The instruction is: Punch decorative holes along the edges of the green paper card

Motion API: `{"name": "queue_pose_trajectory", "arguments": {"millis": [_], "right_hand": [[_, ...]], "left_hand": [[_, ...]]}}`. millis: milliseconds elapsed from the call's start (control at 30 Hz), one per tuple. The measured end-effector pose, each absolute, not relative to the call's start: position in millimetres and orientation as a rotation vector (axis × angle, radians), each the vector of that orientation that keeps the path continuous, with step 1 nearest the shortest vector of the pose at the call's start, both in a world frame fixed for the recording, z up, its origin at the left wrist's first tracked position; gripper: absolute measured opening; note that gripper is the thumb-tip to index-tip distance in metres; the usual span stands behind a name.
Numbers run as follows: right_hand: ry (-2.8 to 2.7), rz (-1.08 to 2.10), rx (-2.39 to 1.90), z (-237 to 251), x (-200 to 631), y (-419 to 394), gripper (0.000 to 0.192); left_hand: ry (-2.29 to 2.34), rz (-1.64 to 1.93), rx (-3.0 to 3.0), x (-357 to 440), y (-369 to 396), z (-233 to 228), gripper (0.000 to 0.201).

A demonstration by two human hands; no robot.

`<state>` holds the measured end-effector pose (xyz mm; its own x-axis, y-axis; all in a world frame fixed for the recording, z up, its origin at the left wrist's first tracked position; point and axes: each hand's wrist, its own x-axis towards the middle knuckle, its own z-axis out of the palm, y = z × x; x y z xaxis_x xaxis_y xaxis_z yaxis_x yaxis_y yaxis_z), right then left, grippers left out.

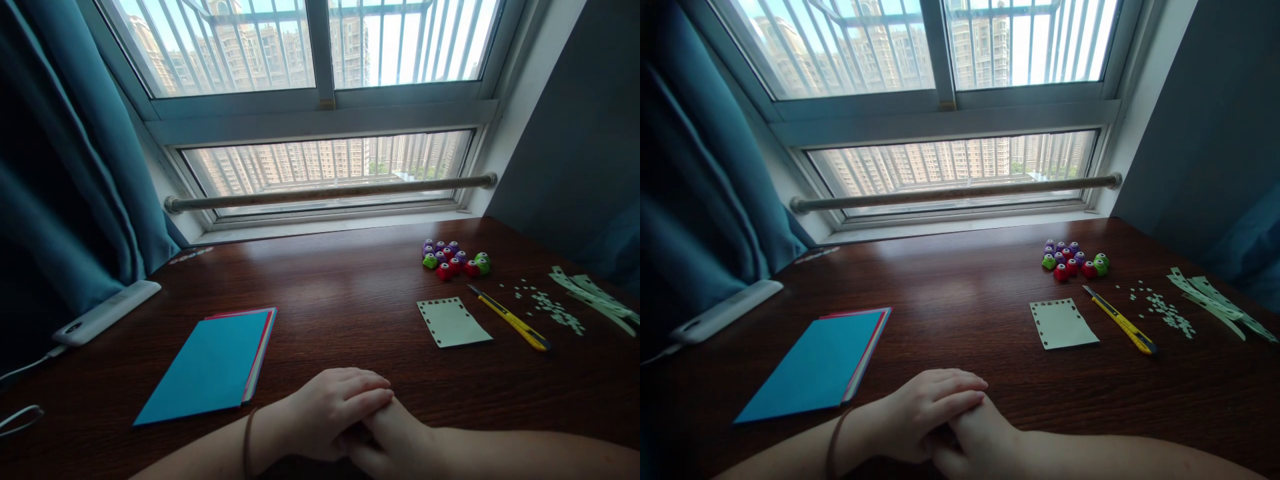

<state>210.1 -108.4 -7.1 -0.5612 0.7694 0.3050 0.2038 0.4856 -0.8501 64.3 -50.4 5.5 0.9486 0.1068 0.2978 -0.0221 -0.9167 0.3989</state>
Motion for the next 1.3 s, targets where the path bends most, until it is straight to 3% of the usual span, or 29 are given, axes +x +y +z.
{"name": "queue_pose_trajectory", "arguments": {"millis": [1300], "right_hand": [[-2.064, 1.051, -0.833, -12.8, 208.7, -107.5, 0.039]], "left_hand": [[0.031, 0.461, 2.712, 64.2, -50.7, 6.3, 0.064]]}}
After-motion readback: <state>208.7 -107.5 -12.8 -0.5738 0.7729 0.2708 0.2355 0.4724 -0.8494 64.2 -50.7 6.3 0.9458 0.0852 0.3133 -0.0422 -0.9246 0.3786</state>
